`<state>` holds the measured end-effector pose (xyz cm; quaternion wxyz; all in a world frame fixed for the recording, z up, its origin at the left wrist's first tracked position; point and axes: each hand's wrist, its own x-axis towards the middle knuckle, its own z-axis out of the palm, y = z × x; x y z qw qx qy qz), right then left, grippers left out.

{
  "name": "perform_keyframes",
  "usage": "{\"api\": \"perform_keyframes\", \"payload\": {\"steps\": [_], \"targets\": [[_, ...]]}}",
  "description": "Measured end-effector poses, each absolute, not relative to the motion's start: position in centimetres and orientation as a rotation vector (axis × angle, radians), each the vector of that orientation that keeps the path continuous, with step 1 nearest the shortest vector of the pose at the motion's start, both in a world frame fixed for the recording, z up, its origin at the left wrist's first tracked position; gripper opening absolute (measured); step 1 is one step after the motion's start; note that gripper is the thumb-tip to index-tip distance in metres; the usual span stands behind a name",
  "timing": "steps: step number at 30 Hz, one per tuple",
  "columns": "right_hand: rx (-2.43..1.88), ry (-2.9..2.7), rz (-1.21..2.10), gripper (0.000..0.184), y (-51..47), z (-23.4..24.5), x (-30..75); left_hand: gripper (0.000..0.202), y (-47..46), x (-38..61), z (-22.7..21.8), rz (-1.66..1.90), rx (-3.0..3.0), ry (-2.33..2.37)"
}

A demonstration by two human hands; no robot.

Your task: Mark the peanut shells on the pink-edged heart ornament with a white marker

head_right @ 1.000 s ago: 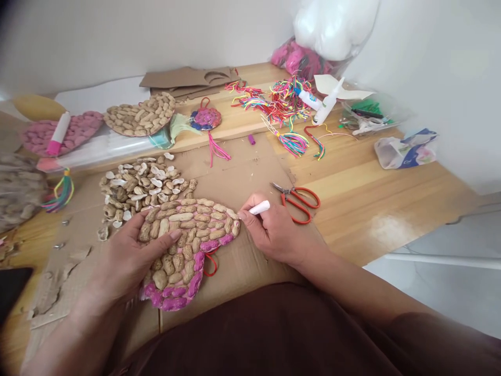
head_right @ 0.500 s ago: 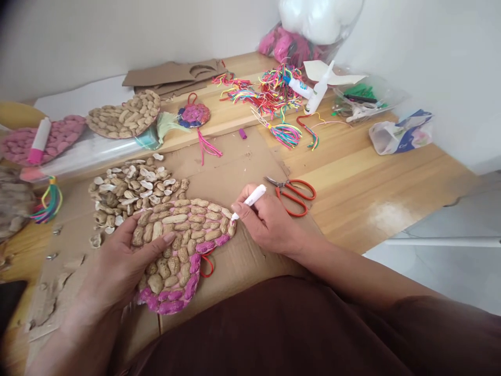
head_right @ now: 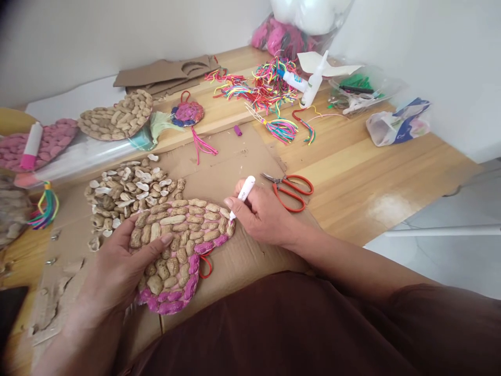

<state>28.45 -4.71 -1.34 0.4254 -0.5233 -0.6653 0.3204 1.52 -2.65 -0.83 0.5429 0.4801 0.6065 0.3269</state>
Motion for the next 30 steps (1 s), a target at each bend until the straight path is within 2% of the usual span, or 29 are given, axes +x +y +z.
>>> {"api": "perform_keyframes", "payload": {"steps": [5,16,30], "targets": [[-1.346,-1.646,0.819,0.032,-4.8,-1.1,28.6,0.063,-2.8,1.8,-0.6,0.806,1.121,1.471],[-1.181,-1.768,0.818,0.021,-5.6,-0.8,28.7,0.068,-2.9,1.6,-0.9,0.815,1.202,1.484],[-1.092,-1.938,0.616,0.017,-6.1,-1.7,28.4,0.062,-2.8,1.6,-1.3,0.884,1.244,1.448]]}}
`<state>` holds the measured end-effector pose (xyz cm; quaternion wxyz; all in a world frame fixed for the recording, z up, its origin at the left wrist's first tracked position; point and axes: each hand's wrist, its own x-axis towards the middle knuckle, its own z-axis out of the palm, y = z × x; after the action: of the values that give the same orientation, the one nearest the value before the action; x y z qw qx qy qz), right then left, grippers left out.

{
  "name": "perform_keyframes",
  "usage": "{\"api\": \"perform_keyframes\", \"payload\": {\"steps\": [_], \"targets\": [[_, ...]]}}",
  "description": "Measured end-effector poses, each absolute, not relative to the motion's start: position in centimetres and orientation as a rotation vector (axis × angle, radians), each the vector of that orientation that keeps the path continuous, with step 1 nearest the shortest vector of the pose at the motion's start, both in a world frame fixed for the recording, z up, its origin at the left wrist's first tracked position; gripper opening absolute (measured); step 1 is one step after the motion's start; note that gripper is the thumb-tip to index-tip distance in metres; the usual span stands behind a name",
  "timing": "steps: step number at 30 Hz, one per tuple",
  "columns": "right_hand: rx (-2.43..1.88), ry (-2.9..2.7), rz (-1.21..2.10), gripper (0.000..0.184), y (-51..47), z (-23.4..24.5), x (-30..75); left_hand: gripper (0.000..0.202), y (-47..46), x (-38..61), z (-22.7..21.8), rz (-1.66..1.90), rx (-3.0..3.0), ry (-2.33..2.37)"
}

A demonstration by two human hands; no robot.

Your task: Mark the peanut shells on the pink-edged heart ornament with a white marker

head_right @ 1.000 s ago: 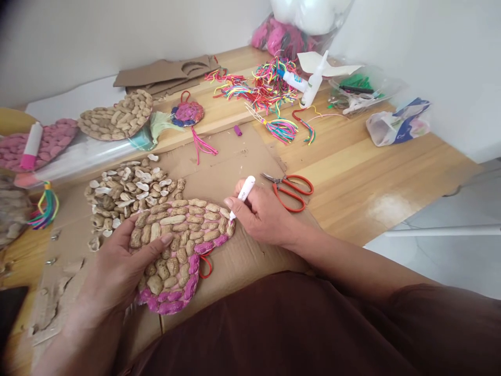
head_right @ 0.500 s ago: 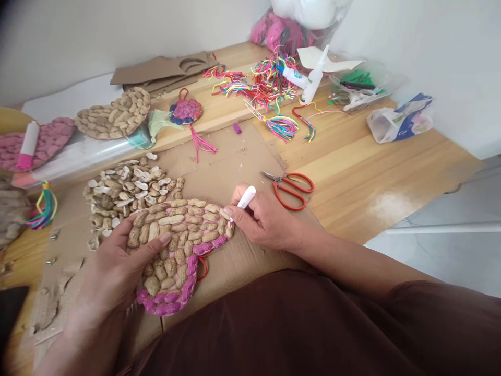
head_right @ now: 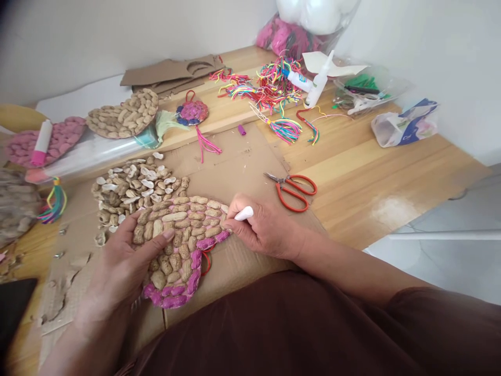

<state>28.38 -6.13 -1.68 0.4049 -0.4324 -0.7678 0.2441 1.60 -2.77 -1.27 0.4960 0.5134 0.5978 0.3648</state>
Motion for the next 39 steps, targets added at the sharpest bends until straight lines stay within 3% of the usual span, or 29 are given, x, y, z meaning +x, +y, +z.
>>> {"api": "perform_keyframes", "payload": {"steps": [26,39], "targets": [[-1.146,-1.934,0.551,0.014,-5.3,-1.5,28.2,0.063,-3.2,2.4,-0.4,0.905,1.27,1.478],[-1.437,-1.981,0.691,0.018,-4.8,1.0,27.3,0.065,-2.6,1.2,-1.8,0.857,1.341,1.402]]}}
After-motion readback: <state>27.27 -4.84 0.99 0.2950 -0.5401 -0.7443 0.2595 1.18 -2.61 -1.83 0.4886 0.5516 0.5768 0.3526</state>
